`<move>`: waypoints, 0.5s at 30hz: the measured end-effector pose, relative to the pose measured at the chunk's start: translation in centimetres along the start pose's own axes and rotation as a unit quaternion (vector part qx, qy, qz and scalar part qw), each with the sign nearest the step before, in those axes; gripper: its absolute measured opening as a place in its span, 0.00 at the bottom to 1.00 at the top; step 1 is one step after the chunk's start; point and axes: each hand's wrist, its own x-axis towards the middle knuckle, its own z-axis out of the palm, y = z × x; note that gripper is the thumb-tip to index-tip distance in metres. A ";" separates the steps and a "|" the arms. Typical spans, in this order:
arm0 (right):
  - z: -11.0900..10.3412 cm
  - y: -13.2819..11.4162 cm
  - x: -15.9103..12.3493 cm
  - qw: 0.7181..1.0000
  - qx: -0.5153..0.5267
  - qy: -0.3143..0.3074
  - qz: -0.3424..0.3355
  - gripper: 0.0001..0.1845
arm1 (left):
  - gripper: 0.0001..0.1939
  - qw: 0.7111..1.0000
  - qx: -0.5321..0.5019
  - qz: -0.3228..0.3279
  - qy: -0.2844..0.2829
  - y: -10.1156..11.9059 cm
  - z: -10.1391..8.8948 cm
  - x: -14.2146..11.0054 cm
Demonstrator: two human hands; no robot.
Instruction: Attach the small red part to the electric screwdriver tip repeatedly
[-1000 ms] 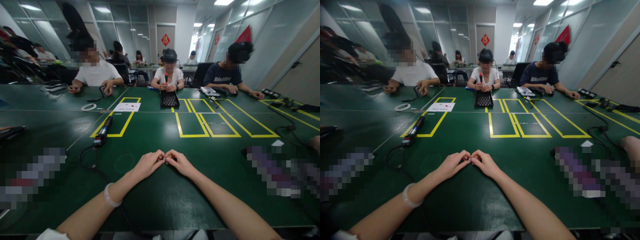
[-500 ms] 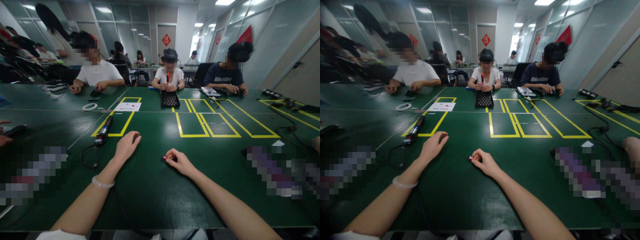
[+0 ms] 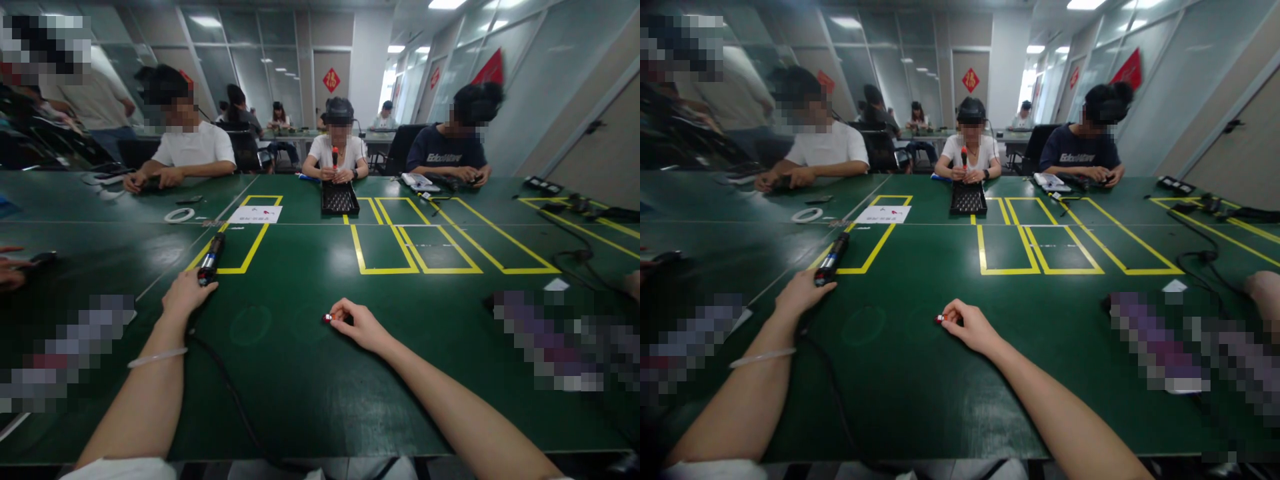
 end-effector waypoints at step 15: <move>0.3 -0.1 0.2 1.000 -0.006 -0.003 0.006 0.08 | 0.32 0.996 0.038 0.078 0.027 8.5 0.6 -4.3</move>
